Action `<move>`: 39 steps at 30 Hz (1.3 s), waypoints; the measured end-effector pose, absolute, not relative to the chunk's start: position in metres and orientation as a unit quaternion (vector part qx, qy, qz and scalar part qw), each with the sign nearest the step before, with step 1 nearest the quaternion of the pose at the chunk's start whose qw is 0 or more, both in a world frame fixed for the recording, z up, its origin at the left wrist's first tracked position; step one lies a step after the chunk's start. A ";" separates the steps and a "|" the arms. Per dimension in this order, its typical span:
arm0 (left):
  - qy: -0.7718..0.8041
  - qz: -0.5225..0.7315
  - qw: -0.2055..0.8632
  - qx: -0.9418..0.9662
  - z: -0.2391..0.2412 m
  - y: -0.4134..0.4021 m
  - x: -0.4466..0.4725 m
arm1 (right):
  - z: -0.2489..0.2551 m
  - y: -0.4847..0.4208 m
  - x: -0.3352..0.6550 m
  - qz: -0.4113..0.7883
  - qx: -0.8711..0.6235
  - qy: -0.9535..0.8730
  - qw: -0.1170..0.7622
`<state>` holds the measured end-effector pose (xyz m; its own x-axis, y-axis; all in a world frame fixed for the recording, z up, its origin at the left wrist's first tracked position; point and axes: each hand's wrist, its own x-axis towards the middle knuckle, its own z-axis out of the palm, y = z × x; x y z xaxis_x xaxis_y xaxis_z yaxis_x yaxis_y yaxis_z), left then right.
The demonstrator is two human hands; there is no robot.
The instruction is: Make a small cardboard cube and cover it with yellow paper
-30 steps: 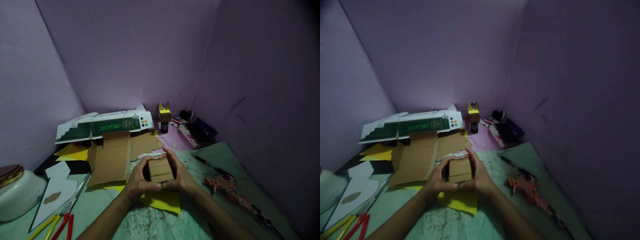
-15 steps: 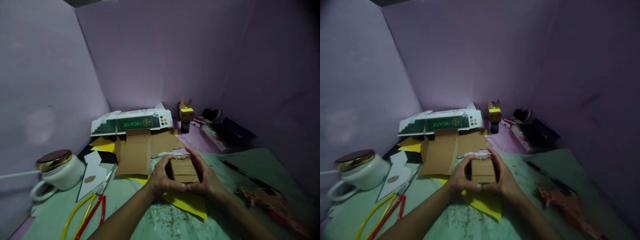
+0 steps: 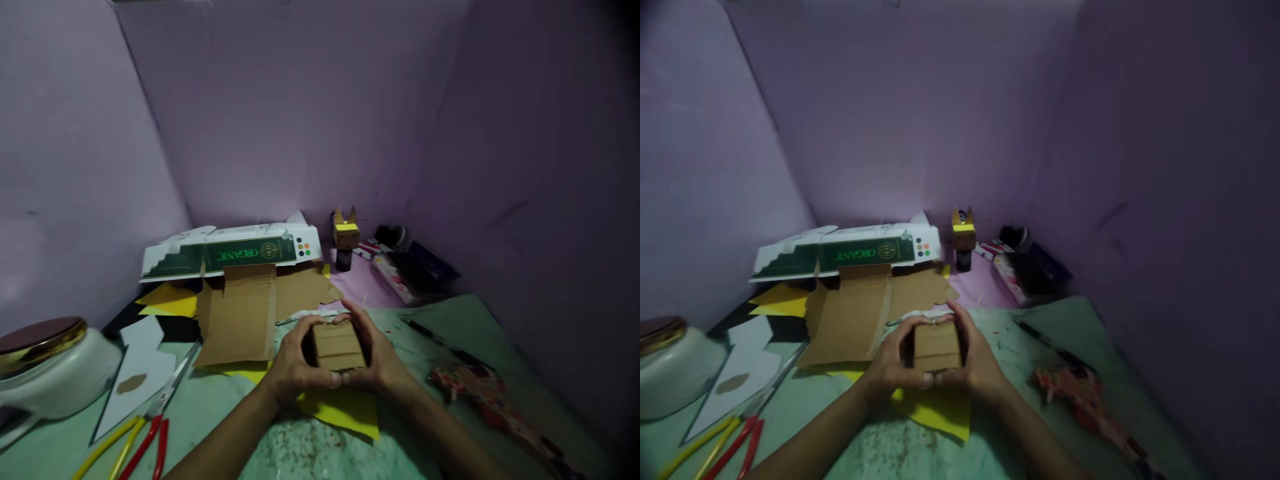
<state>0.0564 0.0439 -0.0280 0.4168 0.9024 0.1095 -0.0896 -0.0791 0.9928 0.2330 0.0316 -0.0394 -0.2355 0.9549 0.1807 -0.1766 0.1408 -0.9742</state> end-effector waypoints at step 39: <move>0.341 0.404 0.558 0.639 -0.035 0.043 0.050 | -0.040 0.024 0.227 0.559 -0.332 -0.541 0.534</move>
